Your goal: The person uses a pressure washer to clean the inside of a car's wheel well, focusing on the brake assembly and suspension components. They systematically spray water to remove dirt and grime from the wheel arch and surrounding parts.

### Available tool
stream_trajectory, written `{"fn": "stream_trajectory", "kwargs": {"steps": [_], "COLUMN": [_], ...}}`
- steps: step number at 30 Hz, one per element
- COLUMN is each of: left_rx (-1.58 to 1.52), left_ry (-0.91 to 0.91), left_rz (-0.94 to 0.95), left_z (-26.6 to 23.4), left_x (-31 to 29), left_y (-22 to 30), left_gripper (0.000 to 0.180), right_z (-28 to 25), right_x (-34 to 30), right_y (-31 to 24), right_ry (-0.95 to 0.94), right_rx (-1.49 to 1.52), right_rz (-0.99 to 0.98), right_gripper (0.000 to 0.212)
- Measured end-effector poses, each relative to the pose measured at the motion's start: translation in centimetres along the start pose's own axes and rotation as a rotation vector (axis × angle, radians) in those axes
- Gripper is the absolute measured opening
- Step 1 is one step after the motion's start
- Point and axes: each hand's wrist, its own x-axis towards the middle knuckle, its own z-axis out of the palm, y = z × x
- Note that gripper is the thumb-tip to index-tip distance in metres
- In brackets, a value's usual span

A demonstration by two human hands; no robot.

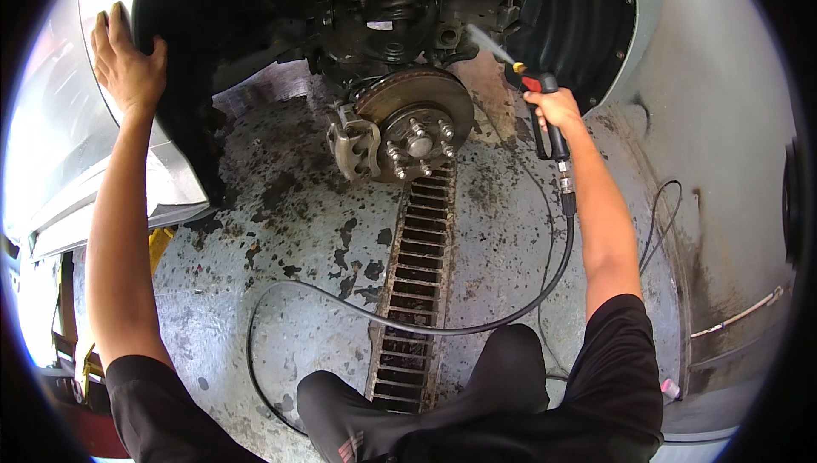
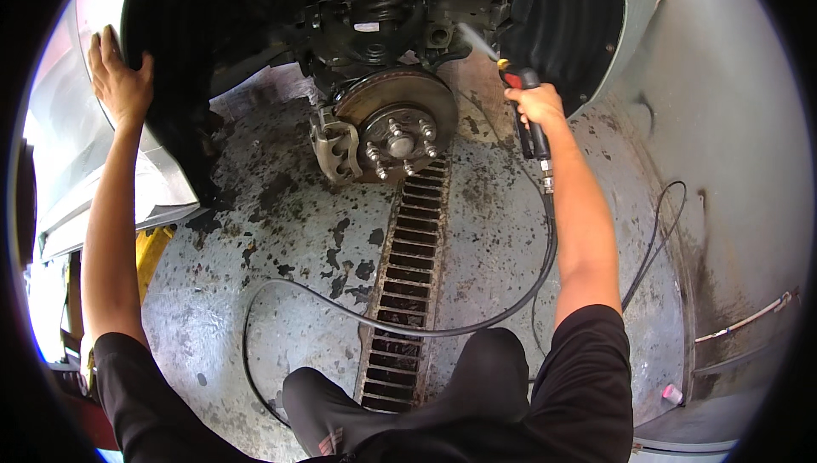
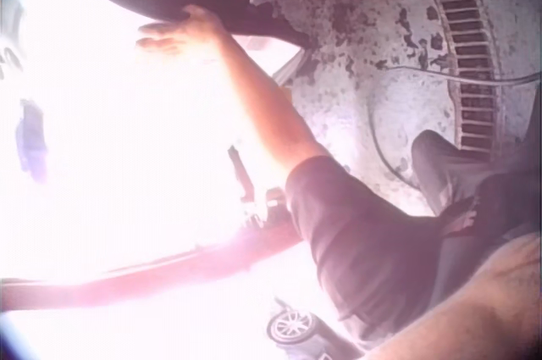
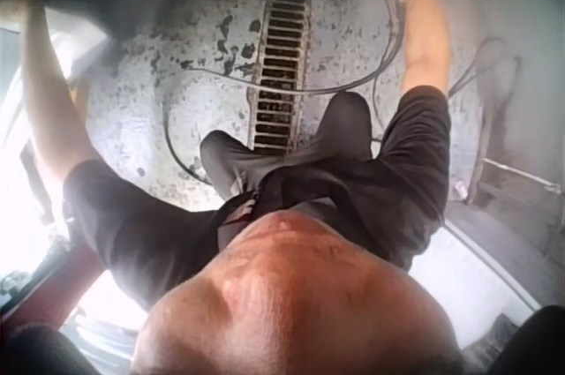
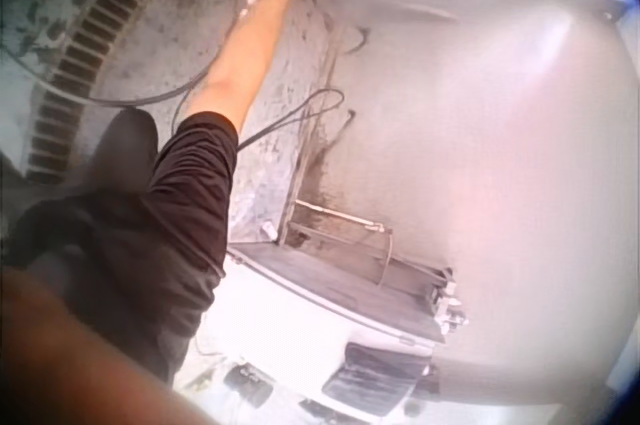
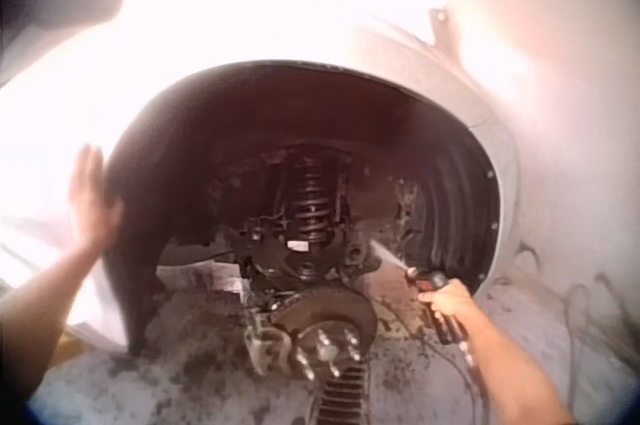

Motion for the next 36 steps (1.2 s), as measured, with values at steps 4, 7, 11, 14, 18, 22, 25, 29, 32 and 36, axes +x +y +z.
{"fn": "stream_trajectory", "kwargs": {"steps": [4, 7, 11, 14, 18, 22, 25, 29, 32, 36], "left_rx": [0.011, 0.0, 0.007, -0.005, -0.027, -0.02, -0.021, 0.003, -0.005, -0.025], "left_ry": [-0.004, -0.003, -0.011, -0.013, -0.009, 0.005, -0.009, -0.01, -0.013, -0.005], "left_rz": [-0.004, 0.01, -0.009, -0.018, -0.003, 0.004, -0.013, -0.001, 0.004, -0.003], "left_z": [-0.3, -0.4, -0.4, -0.4, -0.3, -0.2, -0.4, -0.5, -0.5, -0.4], "left_x": [0.2, 0.4, 0.3, 0.2, 0.1, 0.2, 0.0, 0.2, 0.1, -0.1], "left_y": [-0.4, -0.9, -0.7, -0.3, -0.5, -0.5, -0.6, -0.5, -0.5, -0.4], "left_gripper": [0.089, 0.089, 0.088, 0.087, 0.087, 0.086, 0.087, 0.088, 0.088, 0.088], "right_z": [-1.0, -0.5, 0.2, -0.2, -0.6, -0.1, 0.8, 0.5, -1.0, -2.7], "right_x": [-0.1, -0.8, -1.9, -1.8, -2.3, -2.9, -3.2, -2.7, -2.0, -1.7], "right_y": [-0.6, -1.3, -2.2, -2.1, -2.6, -3.0, -3.5, -3.3, -2.7, -1.9], "right_ry": [0.198, 0.117, -0.055, -0.014, 0.113, 0.007, -0.056, 0.018, 0.12, 0.191], "right_rx": [0.045, 0.109, 0.14, 0.058, -0.019, 0.087, 0.076, 0.029, 0.036, 0.025], "right_rz": [0.028, 0.001, -0.035, -0.032, -0.032, -0.093, -0.099, -0.107, -0.08, -0.028], "right_gripper": [0.026, 0.025, 0.025, 0.028, 0.028, 0.026, 0.025, 0.028, 0.027, 0.025]}}
